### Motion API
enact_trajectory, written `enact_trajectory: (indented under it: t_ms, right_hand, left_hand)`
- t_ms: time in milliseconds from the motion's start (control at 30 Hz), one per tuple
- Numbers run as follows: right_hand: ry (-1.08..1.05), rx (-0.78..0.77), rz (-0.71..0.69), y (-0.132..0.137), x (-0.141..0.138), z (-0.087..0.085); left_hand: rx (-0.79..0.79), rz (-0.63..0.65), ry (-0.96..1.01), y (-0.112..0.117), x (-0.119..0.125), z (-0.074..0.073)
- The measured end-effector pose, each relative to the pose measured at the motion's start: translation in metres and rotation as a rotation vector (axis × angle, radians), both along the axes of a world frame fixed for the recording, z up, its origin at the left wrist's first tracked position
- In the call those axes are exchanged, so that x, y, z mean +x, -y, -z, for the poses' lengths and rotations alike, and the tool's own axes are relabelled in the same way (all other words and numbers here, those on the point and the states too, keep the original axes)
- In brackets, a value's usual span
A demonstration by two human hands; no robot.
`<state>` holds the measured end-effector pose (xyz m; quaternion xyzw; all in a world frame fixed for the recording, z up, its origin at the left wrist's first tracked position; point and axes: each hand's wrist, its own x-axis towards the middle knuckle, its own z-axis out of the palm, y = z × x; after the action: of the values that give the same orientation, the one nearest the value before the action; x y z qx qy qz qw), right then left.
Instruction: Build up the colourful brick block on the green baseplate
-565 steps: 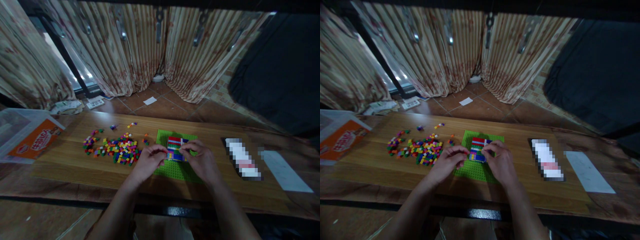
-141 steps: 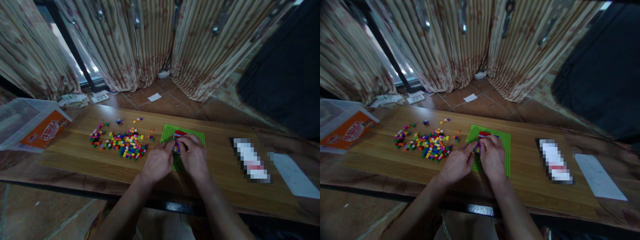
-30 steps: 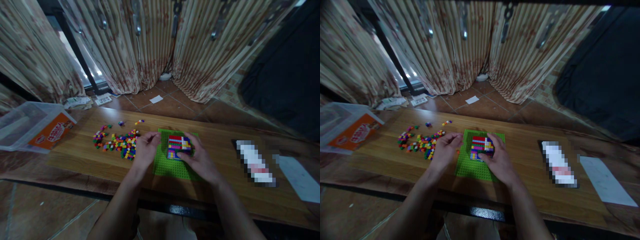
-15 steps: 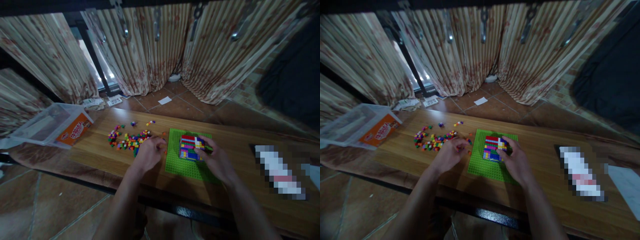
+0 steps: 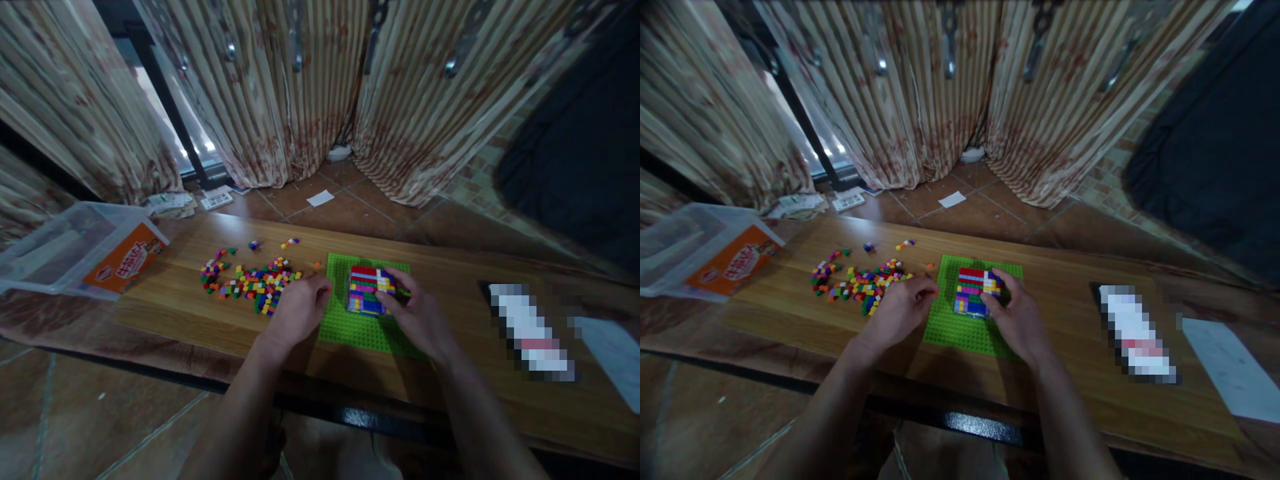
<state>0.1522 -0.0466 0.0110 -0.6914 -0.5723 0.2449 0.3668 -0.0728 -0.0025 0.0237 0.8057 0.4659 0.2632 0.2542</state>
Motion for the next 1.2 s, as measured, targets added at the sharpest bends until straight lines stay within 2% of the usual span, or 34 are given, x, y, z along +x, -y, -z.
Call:
enact_trajectory:
  t_ms: [100, 200, 500, 933, 1200]
  right_hand:
    - [-0.001, -0.004, -0.001, 0.000, -0.001, 0.000]
    - [-0.004, -0.009, -0.015, 0.000, -0.001, -0.001]
    - [-0.022, 0.003, -0.032, 0.001, -0.002, -0.001]
    - [-0.048, 0.005, -0.046, 0.001, 0.000, 0.002]
    - [-0.037, 0.019, -0.046, 0.000, -0.001, 0.003]
  left_hand:
    - [-0.021, 0.019, 0.159, 0.002, 0.011, -0.002]
    - [-0.035, 0.020, 0.226, 0.006, 0.022, -0.002]
    - [-0.021, 0.018, 0.174, 0.008, 0.032, 0.003]
    - [-0.015, -0.057, 0.214, 0.006, 0.038, 0.002]
    - [-0.003, -0.077, 0.236, 0.013, 0.039, 0.003]
